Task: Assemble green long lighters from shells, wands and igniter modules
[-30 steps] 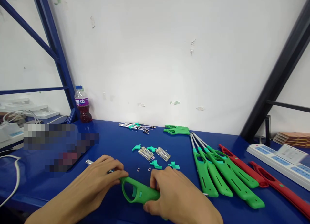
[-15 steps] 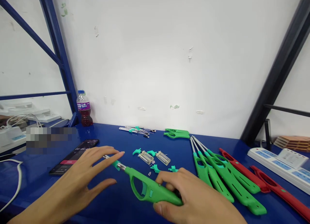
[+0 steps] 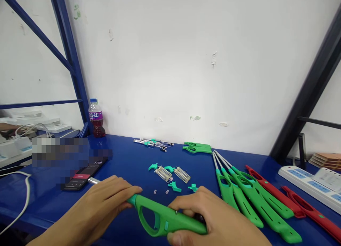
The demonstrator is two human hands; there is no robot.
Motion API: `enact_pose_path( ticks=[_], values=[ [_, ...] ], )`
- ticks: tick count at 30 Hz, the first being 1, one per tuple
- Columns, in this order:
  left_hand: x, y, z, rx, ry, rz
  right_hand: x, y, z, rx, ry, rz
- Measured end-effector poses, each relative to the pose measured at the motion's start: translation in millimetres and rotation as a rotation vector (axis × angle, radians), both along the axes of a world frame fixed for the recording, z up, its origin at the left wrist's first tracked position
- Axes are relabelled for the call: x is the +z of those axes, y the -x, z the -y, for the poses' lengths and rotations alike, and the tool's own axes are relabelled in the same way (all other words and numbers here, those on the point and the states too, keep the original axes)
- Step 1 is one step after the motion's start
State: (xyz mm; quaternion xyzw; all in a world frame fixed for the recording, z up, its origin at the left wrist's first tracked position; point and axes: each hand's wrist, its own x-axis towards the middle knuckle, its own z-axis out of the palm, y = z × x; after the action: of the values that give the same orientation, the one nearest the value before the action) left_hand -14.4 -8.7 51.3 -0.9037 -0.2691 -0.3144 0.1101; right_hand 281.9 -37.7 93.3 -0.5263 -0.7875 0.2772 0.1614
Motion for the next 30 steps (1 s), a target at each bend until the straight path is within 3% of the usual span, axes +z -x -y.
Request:
enact_pose_path(
  ticks=[4, 11, 17, 26, 30],
  values=[
    [-3.3, 0, 6, 0.015, -0.086, 0.031, -5.6, -7, -1, -0.012, -0.043, -0.043],
    [2.6, -1, 11, 0.010, 0.106, -0.057, -0.3, -3, -2, 0.042, -0.045, 0.014],
    [-9.2, 6, 5, 0.046, -0.067, 0.039, 7.7, 11, 0, 0.020, -0.054, 0.004],
    [-4.8, -1, 2, 0.000, -0.121, 0.080, -6.8, 3, 0, -0.112, 0.039, -0.105],
    [-10.8, 0, -2, 0.043, -0.083, 0.053, -4.3, 3, 0, -0.154, 0.075, -0.140]
  ],
)
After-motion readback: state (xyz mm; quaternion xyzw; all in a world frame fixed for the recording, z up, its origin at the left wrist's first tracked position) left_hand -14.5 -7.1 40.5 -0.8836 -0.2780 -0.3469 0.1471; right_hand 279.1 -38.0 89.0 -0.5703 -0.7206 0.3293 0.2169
